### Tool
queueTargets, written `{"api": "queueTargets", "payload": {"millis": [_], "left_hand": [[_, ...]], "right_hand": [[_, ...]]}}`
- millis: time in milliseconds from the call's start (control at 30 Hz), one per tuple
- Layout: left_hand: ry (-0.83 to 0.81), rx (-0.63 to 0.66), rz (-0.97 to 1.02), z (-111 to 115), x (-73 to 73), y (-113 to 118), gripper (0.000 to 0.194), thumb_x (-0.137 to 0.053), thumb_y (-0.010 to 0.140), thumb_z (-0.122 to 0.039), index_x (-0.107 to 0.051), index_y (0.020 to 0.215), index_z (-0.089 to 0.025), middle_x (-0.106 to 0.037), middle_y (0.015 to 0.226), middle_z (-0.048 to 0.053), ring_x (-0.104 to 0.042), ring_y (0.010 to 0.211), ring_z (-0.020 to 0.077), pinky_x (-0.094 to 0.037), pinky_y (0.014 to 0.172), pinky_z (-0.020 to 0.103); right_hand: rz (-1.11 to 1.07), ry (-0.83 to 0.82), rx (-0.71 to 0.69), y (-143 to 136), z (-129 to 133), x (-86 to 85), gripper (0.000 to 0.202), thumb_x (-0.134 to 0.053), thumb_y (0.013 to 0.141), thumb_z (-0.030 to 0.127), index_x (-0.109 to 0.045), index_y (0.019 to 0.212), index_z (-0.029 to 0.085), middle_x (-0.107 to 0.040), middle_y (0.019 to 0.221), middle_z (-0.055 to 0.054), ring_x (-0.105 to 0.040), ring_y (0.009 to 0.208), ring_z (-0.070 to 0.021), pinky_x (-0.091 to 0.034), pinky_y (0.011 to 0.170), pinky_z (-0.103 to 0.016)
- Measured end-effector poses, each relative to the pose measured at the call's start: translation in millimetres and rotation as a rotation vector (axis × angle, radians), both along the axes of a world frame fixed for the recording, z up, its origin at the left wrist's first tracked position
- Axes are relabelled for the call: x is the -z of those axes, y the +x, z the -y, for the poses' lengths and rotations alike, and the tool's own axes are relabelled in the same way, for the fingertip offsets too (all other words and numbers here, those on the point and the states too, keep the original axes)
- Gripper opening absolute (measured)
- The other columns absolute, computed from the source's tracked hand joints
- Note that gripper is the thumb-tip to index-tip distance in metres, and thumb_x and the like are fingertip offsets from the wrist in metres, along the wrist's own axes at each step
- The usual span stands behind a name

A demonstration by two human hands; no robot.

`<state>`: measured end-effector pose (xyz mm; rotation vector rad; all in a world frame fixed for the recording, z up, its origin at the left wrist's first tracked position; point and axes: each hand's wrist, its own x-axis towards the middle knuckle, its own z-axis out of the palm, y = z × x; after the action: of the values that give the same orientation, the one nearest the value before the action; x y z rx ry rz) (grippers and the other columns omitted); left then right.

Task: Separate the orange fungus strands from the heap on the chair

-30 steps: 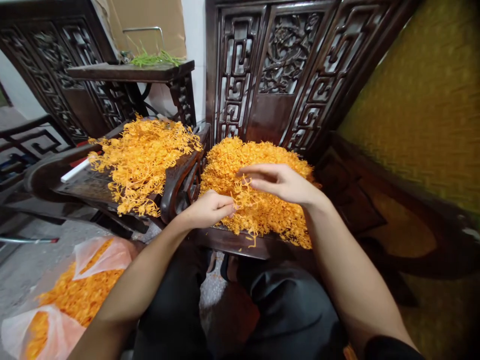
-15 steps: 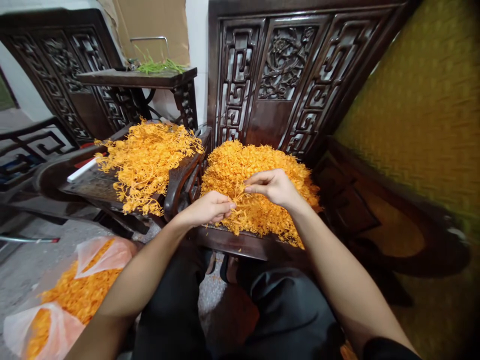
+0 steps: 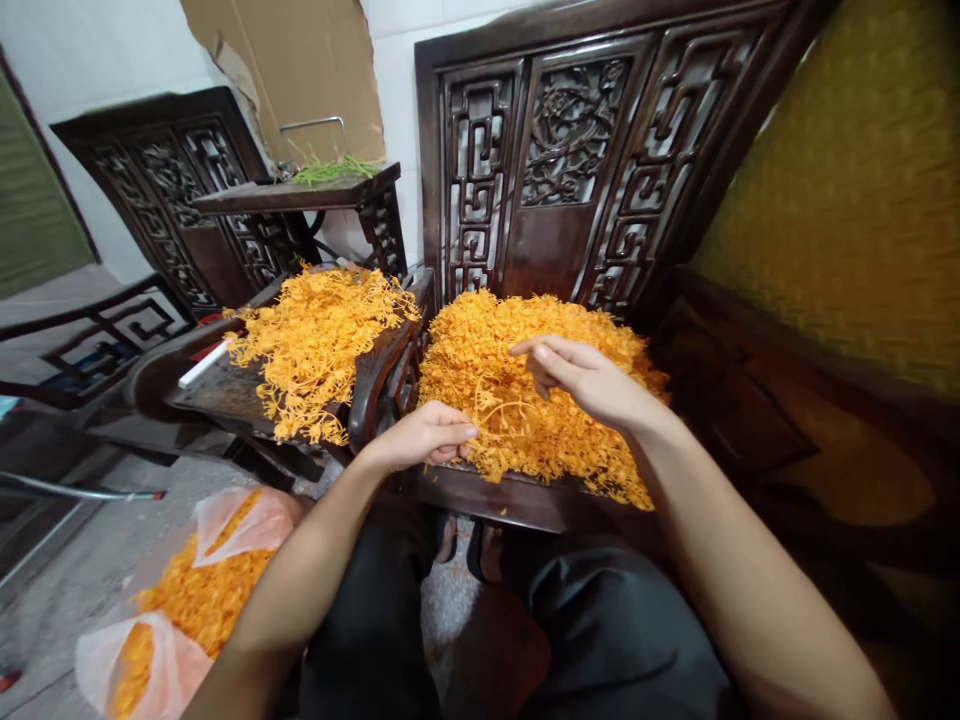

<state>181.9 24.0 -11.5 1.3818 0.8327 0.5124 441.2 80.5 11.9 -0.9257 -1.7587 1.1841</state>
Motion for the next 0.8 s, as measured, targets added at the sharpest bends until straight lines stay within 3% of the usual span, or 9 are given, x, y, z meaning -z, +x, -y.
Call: {"api": "queueTargets", "payload": {"millis": [67,200,433,533,667,800], "left_hand": [[0.022,0.01,-0.031,-0.3,-1.0,0.9,0.048,-0.068,0.084,-0.058,-0.061,0.071,-0.012,-0.041,0.044,-0.007,-0.029,0.041,0.0047,-0.019,0.044,0.02],[0.031,0.018,-0.032,1.5,-3.6,3.8,0.049,-0.067,0.086,-0.059,-0.06,0.071,-0.012,-0.041,0.044,-0.008,-0.029,0.041,0.0049,-0.02,0.044,0.02],[0.03,0.011,-0.025,0.6,-3.8,5.8,0.048,-0.068,0.086,-0.057,-0.059,0.07,-0.012,-0.04,0.043,-0.008,-0.028,0.04,0.0046,-0.019,0.043,0.02],[0.024,0.002,0.028,-3.2,-4.3,6.4,0.046,-0.069,0.086,-0.054,-0.057,0.068,-0.013,-0.039,0.044,-0.008,-0.027,0.04,0.0041,-0.018,0.043,0.02],[-0.041,0.014,0.055,-4.7,-5.5,4.5,0.045,-0.073,0.083,-0.052,-0.056,0.067,-0.014,-0.035,0.045,-0.009,-0.024,0.04,0.0038,-0.014,0.042,0.021],[-0.057,0.086,0.023,0.6,-3.4,-1.9,0.043,-0.07,0.086,-0.05,-0.06,0.067,-0.012,-0.036,0.046,-0.008,-0.026,0.041,0.0041,-0.016,0.043,0.021]], "right_hand": [[0.195,0.075,-0.083,-9.5,12.6,-11.6,0.048,-0.057,0.094,0.061,-0.074,0.112,0.02,-0.071,0.086,-0.005,-0.062,0.07,-0.0158,-0.052,0.067,-0.033],[0.418,0.159,-0.133,-21.3,17.5,-16.2,0.048,-0.076,0.078,0.058,-0.077,0.11,0.021,-0.077,0.111,-0.007,-0.07,0.094,-0.0243,-0.053,0.083,-0.037],[0.296,0.166,-0.224,-29.1,13.2,-6.1,0.039,-0.064,0.09,0.057,-0.075,0.092,0.019,-0.075,0.089,-0.004,-0.064,0.078,-0.0179,-0.048,0.074,-0.033],[0.233,0.14,-0.135,-28.9,9.3,0.1,0.038,-0.071,0.085,0.057,-0.072,0.084,0.019,-0.069,0.076,-0.002,-0.059,0.069,-0.0158,-0.045,0.067,-0.031],[0.051,-0.037,-0.036,-11.1,-10.1,9.1,0.04,-0.077,0.078,0.056,-0.061,0.071,0.02,-0.057,0.059,0.002,-0.05,0.055,-0.0133,-0.039,0.057,-0.03],[-0.306,-0.015,0.424,42.5,-55.2,16.1,0.038,-0.071,0.076,0.048,-0.042,0.066,0.026,-0.033,0.053,0.007,-0.031,0.047,-0.0111,-0.036,0.05,-0.029]]}}
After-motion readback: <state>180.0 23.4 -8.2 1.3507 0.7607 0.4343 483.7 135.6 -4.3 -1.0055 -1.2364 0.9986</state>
